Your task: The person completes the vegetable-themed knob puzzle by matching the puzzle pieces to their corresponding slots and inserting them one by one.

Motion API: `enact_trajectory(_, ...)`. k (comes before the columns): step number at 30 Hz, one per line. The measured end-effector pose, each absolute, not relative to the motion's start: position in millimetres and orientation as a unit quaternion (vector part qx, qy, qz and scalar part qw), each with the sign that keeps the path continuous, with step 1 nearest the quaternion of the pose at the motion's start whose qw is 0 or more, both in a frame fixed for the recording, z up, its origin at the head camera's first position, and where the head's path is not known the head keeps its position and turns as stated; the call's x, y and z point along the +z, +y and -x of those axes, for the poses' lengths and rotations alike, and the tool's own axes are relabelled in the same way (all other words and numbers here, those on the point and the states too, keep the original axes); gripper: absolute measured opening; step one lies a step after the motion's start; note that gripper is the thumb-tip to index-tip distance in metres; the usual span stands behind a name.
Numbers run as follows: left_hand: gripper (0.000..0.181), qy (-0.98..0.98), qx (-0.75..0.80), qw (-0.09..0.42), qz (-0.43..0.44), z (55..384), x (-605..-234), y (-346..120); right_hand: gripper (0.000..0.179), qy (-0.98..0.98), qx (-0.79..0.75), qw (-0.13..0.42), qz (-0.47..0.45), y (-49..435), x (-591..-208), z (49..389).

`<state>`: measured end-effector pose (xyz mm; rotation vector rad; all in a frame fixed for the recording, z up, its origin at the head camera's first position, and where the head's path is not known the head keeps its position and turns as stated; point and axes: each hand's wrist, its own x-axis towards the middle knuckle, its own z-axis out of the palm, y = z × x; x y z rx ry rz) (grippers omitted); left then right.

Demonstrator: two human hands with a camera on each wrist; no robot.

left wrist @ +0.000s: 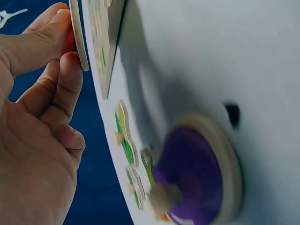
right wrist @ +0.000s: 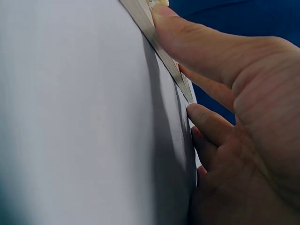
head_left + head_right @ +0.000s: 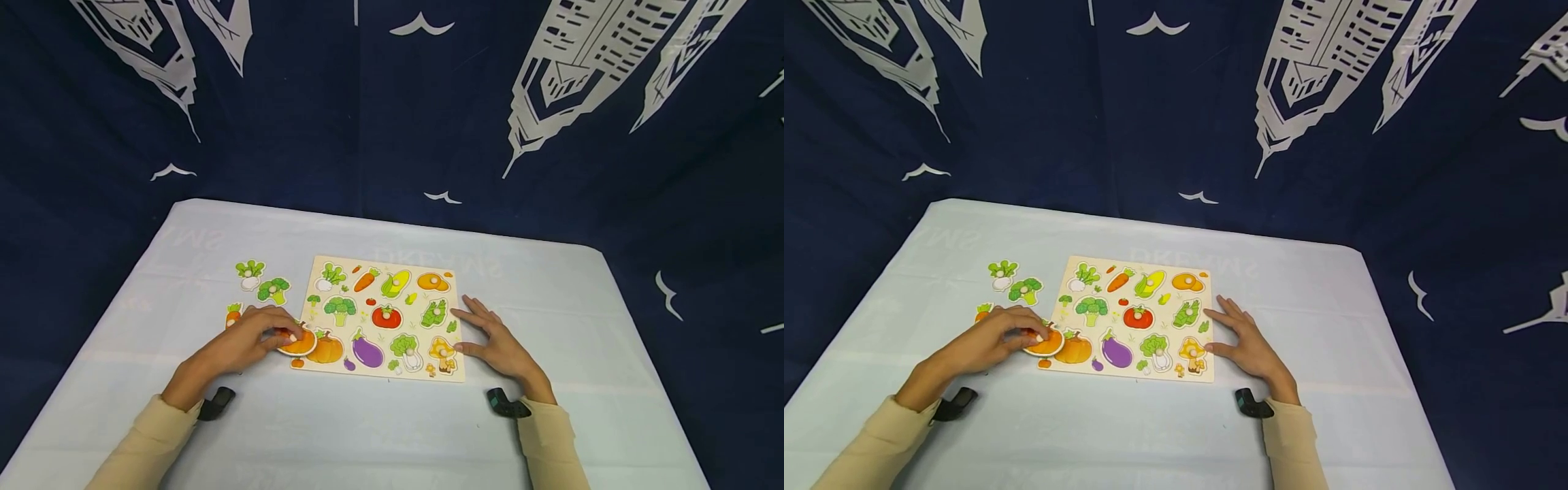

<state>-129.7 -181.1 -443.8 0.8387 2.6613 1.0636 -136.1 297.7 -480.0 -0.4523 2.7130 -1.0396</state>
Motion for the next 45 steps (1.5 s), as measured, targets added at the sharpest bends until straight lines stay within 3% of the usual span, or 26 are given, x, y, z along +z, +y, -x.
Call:
enact_trajectory(22,0.018,0.880,0.342,0.099,-0.313,131.4,-461.4,-147.5,0.072,0.918,-0.354,0.104,0.149,296.9,-479.4,136.2)
enact_trajectory(45,0.017,0.894,0.310,0.077,-0.314,127.1,-463.7,-135.7,0.072,0.913,-0.367,0.104,0.142,297.9,-479.6,134.4)
